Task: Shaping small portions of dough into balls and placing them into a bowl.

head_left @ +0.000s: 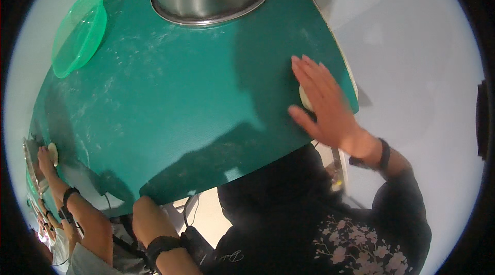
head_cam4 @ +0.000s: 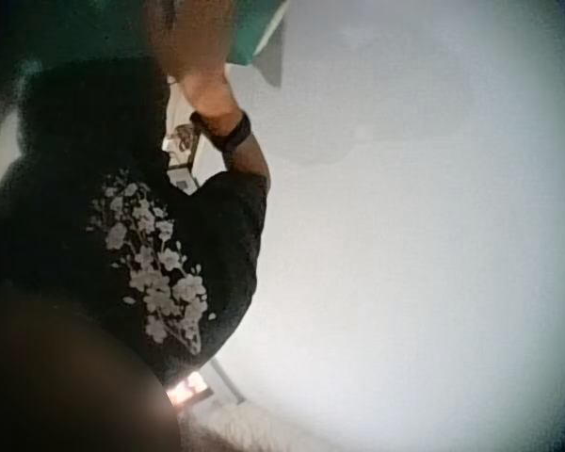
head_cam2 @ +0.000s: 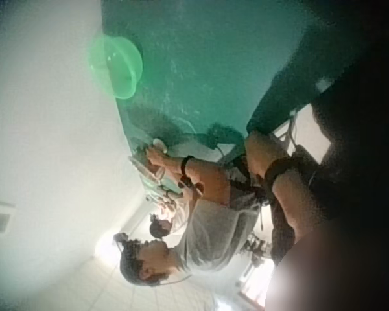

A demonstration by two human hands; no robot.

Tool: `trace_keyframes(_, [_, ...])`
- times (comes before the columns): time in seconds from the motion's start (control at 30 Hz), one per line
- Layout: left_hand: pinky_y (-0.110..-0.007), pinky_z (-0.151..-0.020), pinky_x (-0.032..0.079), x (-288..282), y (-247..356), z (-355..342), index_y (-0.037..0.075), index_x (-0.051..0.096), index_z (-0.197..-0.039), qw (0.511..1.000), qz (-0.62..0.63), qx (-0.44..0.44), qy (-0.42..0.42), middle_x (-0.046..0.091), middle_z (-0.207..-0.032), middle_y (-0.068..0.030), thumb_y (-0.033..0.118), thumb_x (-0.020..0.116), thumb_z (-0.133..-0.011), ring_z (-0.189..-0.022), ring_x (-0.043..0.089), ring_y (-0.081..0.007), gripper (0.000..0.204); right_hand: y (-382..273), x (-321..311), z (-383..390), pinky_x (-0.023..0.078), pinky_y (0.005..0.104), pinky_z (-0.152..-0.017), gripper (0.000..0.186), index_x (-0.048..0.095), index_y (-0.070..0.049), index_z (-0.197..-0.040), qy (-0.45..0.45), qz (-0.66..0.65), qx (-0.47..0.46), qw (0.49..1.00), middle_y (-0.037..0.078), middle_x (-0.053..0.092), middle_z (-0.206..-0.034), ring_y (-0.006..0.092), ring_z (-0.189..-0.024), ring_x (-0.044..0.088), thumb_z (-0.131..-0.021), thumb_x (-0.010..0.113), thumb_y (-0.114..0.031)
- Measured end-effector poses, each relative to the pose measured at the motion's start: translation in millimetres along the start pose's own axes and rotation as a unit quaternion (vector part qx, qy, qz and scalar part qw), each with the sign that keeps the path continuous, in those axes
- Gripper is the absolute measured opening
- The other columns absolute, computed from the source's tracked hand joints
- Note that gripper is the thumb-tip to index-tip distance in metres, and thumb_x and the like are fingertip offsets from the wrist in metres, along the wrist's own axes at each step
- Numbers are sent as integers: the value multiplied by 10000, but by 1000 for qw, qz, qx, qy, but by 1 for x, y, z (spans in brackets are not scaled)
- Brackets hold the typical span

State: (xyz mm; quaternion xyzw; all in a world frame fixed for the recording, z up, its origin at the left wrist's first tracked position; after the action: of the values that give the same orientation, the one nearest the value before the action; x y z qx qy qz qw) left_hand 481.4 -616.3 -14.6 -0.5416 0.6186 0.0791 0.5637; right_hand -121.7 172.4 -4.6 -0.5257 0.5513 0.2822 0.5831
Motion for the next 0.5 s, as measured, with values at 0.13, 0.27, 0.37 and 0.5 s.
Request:
trace_keyframes(0.13, [-417,-1151,517,-6,6,-3,11,793,-1218,1000,-2,13,10,770,-1246,-205,136,578,-1052,-1276,693,-322,300,53,0,-41,354,541,-1315,673,537,51,-1579,38,10,13,999,254,538,-1643,427,-1553,475,-1111,632,-423])
trace_keyframes(0.27, [-407,-1156,521,-20,-9,18,22,815,-1202,999,-15,14,29,782,-1234,-200,150,591,-1045,-1278,705,-311,302,82,-9,-89,373,522,-1306,667,553,54,-1566,93,-26,24,995,264,541,-1632,440,-1541,484,-1128,602,-447])
trace_keyframes(0.37, [-406,-1155,524,-18,2,7,31,823,-1192,999,-11,20,36,786,-1235,-197,167,595,-1043,-1279,709,-312,304,89,-6,-88,393,511,-1293,668,570,63,-1545,113,-24,28,993,267,557,-1610,449,-1535,488,-1126,603,-455])
trace_keyframes(0.5, [-426,-1142,527,-17,2,4,45,811,-1185,1000,0,-4,3,777,-1261,-196,210,587,-1049,-1278,703,-339,309,46,2,-50,388,523,-1298,676,522,46,-1583,73,-14,-19,997,260,548,-1621,450,-1539,486,-1086,687,-381])
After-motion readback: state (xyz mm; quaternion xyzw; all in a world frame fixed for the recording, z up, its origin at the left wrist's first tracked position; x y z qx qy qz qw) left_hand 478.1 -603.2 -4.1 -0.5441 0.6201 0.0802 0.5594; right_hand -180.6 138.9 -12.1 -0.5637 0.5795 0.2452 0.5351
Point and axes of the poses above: each hand's wrist, its own z-axis away from the middle knuckle, its own x-axis out of the palm, y = z × x, the point moved 9 cm from there along -z, towards the middle knuckle
